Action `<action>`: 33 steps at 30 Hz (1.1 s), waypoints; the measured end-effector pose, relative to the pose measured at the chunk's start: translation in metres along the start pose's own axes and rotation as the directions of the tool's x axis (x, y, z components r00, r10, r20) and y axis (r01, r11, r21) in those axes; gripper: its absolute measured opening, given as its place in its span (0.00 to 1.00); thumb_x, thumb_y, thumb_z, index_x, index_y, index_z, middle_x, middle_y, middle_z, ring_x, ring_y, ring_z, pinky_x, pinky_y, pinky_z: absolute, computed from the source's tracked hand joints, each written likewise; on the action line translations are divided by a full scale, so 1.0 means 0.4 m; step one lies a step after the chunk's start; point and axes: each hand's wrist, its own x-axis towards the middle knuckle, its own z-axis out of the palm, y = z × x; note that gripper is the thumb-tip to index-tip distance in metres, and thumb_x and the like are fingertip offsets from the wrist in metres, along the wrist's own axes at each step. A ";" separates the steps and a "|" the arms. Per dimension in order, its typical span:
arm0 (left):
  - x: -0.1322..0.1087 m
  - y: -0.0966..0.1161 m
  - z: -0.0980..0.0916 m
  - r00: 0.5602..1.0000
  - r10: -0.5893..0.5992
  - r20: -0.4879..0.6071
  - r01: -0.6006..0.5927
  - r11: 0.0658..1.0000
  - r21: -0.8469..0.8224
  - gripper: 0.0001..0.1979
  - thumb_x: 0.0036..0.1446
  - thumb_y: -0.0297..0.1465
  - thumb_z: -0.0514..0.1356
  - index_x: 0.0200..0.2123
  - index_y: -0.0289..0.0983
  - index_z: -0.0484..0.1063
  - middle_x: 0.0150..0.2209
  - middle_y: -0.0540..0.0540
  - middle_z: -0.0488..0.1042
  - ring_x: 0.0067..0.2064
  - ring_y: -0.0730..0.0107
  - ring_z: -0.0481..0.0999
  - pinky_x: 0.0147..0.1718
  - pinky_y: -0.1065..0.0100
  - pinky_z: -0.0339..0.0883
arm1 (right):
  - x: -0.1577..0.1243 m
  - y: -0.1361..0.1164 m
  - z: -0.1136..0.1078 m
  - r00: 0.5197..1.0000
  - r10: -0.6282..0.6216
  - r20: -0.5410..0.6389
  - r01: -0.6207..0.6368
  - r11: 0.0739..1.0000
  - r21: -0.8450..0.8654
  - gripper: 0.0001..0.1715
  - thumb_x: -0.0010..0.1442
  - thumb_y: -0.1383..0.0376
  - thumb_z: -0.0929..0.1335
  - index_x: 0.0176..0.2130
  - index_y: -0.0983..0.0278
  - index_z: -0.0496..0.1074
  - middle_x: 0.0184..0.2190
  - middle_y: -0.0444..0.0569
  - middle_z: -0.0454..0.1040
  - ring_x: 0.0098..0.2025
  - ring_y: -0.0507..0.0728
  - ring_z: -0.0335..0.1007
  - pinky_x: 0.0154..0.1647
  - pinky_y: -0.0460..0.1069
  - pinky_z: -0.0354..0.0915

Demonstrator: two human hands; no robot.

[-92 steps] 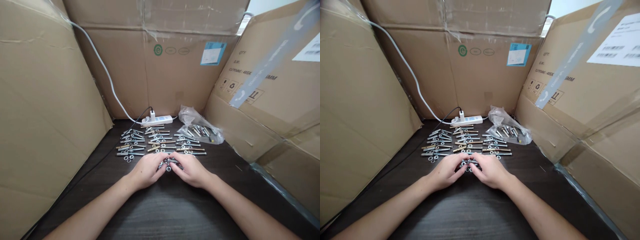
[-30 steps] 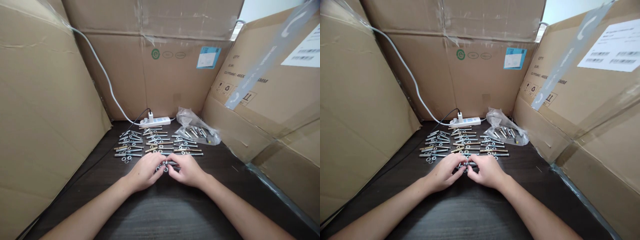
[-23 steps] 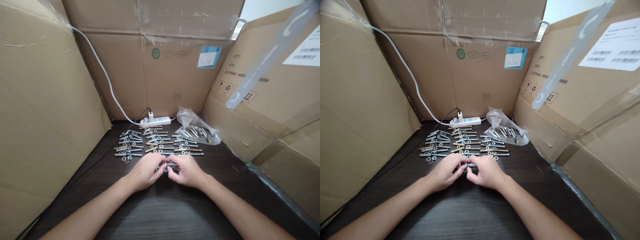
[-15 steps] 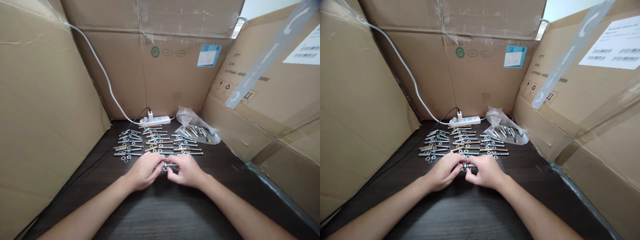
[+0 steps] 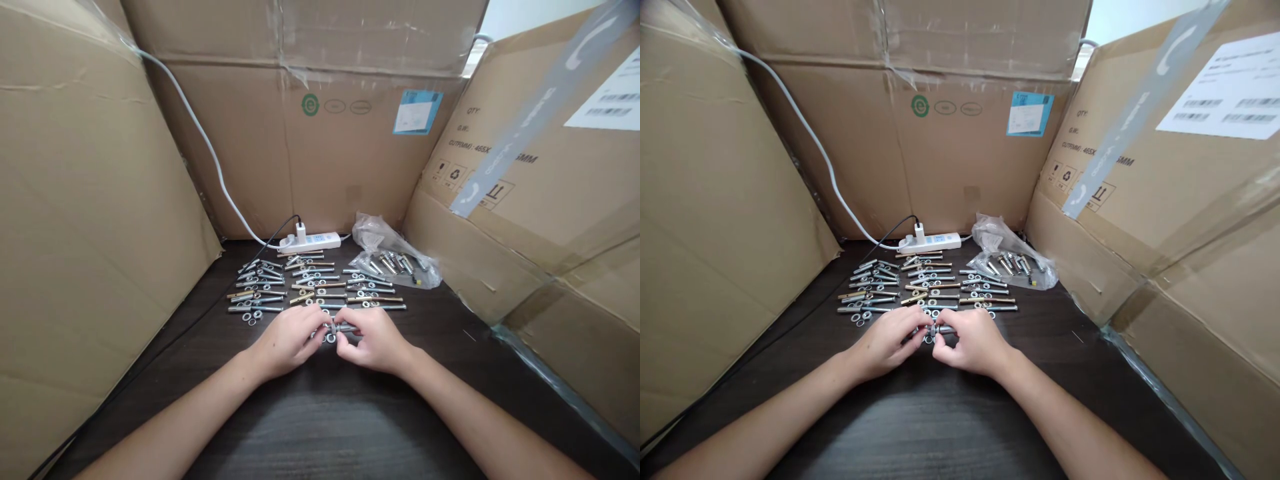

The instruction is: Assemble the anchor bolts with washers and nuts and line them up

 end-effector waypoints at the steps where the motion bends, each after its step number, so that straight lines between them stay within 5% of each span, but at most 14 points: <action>1: 0.001 0.001 -0.001 1.000 0.000 0.001 0.000 1.000 -0.004 0.07 0.62 0.28 0.49 0.40 0.37 0.66 0.34 0.47 0.70 0.34 0.69 0.69 0.34 0.69 0.62 | 0.000 -0.001 -0.001 1.000 0.001 0.003 -0.001 1.000 0.000 0.07 0.49 0.66 0.66 0.32 0.63 0.72 0.20 0.42 0.72 0.21 0.49 0.63 0.25 0.43 0.57; 8: 0.004 0.007 -0.005 0.997 -0.024 0.077 0.026 0.999 -0.026 0.11 0.64 0.29 0.46 0.36 0.37 0.67 0.32 0.47 0.71 0.34 0.69 0.70 0.34 0.69 0.62 | 0.002 -0.006 -0.007 1.000 0.001 0.015 -0.001 1.000 -0.020 0.07 0.49 0.65 0.65 0.31 0.63 0.72 0.17 0.40 0.68 0.19 0.49 0.60 0.23 0.43 0.56; 12: 0.002 0.006 -0.005 0.995 -0.100 0.023 0.101 0.993 -0.058 0.08 0.63 0.30 0.50 0.45 0.37 0.64 0.35 0.47 0.72 0.35 0.69 0.70 0.34 0.69 0.63 | 0.003 -0.002 -0.010 0.999 0.005 0.034 -0.004 1.000 -0.020 0.07 0.49 0.65 0.65 0.31 0.63 0.72 0.16 0.40 0.67 0.18 0.49 0.59 0.22 0.42 0.55; 20: -0.001 0.010 -0.011 0.991 0.129 -0.021 -0.126 0.987 0.100 0.12 0.60 0.23 0.48 0.40 0.39 0.68 0.35 0.46 0.68 0.33 0.71 0.67 0.32 0.71 0.60 | 0.001 0.002 -0.008 0.999 0.009 0.046 -0.007 1.000 -0.028 0.07 0.48 0.66 0.66 0.31 0.62 0.72 0.19 0.41 0.70 0.19 0.49 0.62 0.23 0.42 0.55; 33: 0.002 0.003 -0.011 0.998 -0.006 0.061 0.008 1.000 -0.020 0.10 0.65 0.30 0.47 0.40 0.37 0.67 0.35 0.47 0.69 0.35 0.70 0.68 0.32 0.71 0.61 | 0.002 0.000 -0.010 0.999 0.015 0.044 -0.012 0.999 -0.053 0.08 0.48 0.65 0.66 0.31 0.63 0.73 0.18 0.42 0.70 0.20 0.50 0.63 0.24 0.43 0.57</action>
